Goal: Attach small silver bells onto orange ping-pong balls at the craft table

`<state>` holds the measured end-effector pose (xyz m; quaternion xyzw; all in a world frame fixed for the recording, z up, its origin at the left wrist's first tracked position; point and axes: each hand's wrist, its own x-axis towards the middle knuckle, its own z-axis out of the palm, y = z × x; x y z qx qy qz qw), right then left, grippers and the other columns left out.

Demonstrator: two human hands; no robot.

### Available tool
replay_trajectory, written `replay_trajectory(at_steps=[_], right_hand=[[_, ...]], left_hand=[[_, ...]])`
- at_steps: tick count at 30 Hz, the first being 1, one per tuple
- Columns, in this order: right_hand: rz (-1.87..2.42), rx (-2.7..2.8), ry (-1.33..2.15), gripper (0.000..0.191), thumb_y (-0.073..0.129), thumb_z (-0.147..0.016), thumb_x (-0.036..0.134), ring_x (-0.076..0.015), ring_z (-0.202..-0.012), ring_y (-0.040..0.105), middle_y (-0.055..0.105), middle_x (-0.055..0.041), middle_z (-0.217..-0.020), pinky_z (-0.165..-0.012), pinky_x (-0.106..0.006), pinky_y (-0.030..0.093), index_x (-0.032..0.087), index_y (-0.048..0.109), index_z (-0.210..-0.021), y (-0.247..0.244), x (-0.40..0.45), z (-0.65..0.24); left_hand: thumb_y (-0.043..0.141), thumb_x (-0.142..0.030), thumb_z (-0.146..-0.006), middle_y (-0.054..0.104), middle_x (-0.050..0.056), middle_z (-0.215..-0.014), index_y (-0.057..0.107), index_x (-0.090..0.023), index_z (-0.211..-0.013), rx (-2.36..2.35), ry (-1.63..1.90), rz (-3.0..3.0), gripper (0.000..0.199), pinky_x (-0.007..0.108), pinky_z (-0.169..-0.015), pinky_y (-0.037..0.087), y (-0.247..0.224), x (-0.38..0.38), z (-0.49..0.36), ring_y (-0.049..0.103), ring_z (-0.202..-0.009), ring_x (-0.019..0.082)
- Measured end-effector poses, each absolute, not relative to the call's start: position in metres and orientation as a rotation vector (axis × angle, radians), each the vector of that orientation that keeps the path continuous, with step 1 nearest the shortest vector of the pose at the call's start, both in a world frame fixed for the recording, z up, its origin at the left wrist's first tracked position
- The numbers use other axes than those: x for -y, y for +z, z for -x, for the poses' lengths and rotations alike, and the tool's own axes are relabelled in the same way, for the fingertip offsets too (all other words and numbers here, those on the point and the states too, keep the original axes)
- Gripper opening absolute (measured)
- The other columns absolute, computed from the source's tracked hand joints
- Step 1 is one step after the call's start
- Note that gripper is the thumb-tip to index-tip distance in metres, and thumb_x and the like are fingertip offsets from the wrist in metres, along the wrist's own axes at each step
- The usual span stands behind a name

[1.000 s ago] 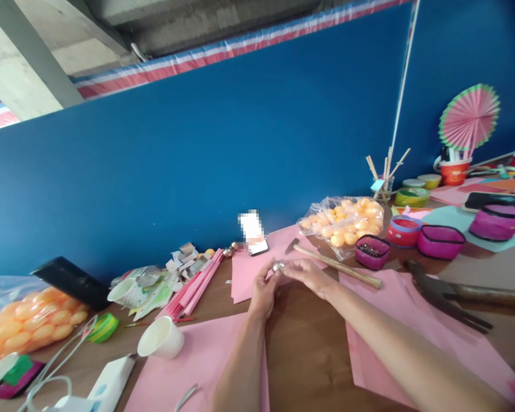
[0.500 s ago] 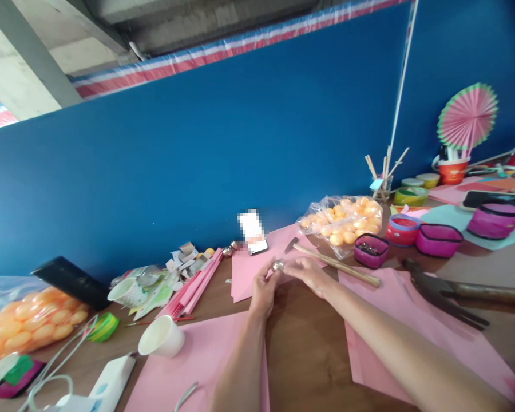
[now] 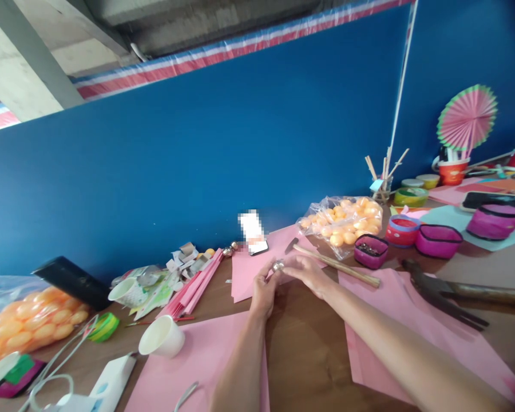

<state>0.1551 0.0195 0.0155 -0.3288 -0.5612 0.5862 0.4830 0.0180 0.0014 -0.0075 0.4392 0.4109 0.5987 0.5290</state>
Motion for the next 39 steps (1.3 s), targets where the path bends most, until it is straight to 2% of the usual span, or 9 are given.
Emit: replay_trajectory(at_steps=[11,21,26,31,33,36,39], right_hand=[[0.861,1.381,1.338,0.03,0.065,-0.063,0.037,-0.0191,-0.083,0.059,0.065,-0.0052,-0.086,-0.078,-0.033,0.044,0.015,0.06,-0.083,0.011,-0.022,-0.153],[0.87,1.44,1.261,0.033,0.06,-0.067,0.042,-0.0179,-0.079,0.058,0.063,-0.0042,-0.082,-0.073,-0.031,0.046,0.016,0.059,-0.087,0.006,-0.023,-0.151],[0.916,1.656,0.948,0.025,0.051,-0.076,0.037,-0.0176,-0.079,0.057,0.062,-0.0046,-0.085,-0.071,-0.029,0.045,0.018,0.058,-0.089,0.008,-0.02,-0.152],[1.284,1.894,0.21,0.025,0.04,-0.082,0.026,-0.0221,-0.097,0.048,0.057,-0.0073,-0.103,-0.084,-0.034,0.035,0.02,0.054,-0.102,0.011,-0.024,-0.171],[1.533,1.924,-0.005,0.026,0.04,-0.082,0.021,-0.0241,-0.097,0.046,0.057,-0.0095,-0.101,-0.081,-0.035,0.033,0.02,0.054,-0.103,0.009,-0.029,-0.18],[1.814,1.957,-0.112,0.026,0.037,-0.081,0.016,-0.0242,-0.088,0.048,0.058,-0.0113,-0.09,-0.071,-0.034,0.033,0.018,0.057,-0.097,0.003,-0.037,-0.189],[1.85,1.99,-0.153,0.029,0.034,-0.081,0.012,-0.0222,-0.085,0.049,0.058,-0.0097,-0.087,-0.067,-0.031,0.031,0.021,0.057,-0.097,-0.001,-0.041,-0.191]], left_hand=[[0.064,-0.024,-0.066,0.059,0.008,-0.11,0.053,-0.019,-0.112,-0.968,1.445,-1.038,0.047,0.039,-0.093,0.037,-0.005,0.001,-0.02,0.047,-0.11,0.023],[0.061,-0.027,-0.069,0.059,0.011,-0.107,0.052,-0.015,-0.112,-0.788,1.425,-0.941,0.046,0.041,-0.087,0.043,0.006,0.006,-0.022,0.058,-0.094,0.022],[0.061,-0.028,-0.069,0.062,0.01,-0.101,0.053,-0.015,-0.107,-0.833,1.447,-0.932,0.041,0.041,-0.083,0.045,0.003,0.003,-0.021,0.06,-0.087,0.02],[0.06,-0.03,-0.07,0.064,0.007,-0.092,0.053,-0.017,-0.104,-0.853,1.521,-0.783,0.036,0.035,-0.083,0.045,-0.002,-0.001,-0.015,0.061,-0.085,0.016],[0.06,-0.031,-0.07,0.064,0.005,-0.09,0.054,-0.019,-0.101,-0.831,1.549,-0.713,0.034,0.033,-0.083,0.045,-0.003,-0.003,-0.012,0.061,-0.084,0.015],[0.06,-0.031,-0.07,0.064,0.005,-0.089,0.056,-0.018,-0.094,-0.781,1.571,-0.627,0.028,0.032,-0.085,0.045,-0.004,-0.006,-0.008,0.061,-0.083,0.014],[0.06,-0.03,-0.071,0.065,0.004,-0.088,0.058,-0.017,-0.089,-0.752,1.596,-0.558,0.022,0.031,-0.084,0.046,-0.005,-0.008,-0.006,0.061,-0.084,0.014]])
